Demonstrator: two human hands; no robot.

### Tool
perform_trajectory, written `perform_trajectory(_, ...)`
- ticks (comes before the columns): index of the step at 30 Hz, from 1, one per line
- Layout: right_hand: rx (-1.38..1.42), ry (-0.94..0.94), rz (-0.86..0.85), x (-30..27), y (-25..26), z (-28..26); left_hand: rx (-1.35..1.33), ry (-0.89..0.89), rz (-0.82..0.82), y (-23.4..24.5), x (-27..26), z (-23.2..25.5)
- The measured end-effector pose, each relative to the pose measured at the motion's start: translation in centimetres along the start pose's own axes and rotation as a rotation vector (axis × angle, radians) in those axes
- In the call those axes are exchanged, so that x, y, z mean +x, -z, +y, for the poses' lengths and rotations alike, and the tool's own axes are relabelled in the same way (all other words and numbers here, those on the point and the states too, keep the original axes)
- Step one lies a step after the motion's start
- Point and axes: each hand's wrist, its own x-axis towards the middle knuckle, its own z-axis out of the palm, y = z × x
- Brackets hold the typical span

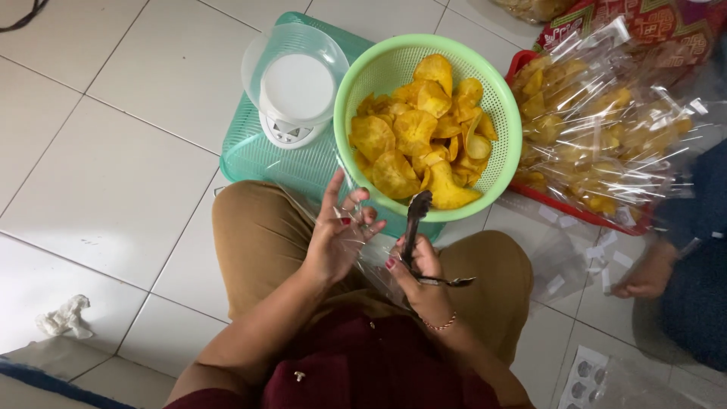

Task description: Packaging fried chips into plastic bags using tongs

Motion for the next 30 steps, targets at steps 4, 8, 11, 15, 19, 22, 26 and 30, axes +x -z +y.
perform_trajectory(4,-0.055,0.098,0.019,-0.3,0.2,3.1,0.043,-0.060,0.166,0.6,-0.1,0.3)
perform_trajectory(8,-0.617,0.514,0.126,0.2,-1.0,-2.3,0.078,-0.012,0.287,1.0,-0.1,0.2)
perform_trajectory(11,-0.623,0.583,0.116,-0.5,-0.4,1.1,0.128,0.066,0.350,0.7,-0.5,-0.6)
perform_trajectory(15,-0.597,0.524,0.184,-1.2,0.1,2.1,0.129,0.133,0.348,0.2,-1.0,-1.1)
perform_trajectory(19,-0.446,0.332,0.230,-1.0,-0.2,0.7,0.091,0.137,0.430,0.0,-0.6,-0.4)
perform_trajectory(22,-0.454,0.325,0.205,-1.0,0.0,0.5,0.079,0.117,0.464,1.0,-0.6,-0.4)
perform_trajectory(26,-0.561,0.356,0.147,-1.4,0.5,0.9,0.076,0.138,0.481,1.1,-0.6,-0.6)
perform_trajectory(30,-0.536,0.334,0.194,-1.0,0.4,1.0,0.107,0.193,0.453,-0.3,-1.3,-1.2)
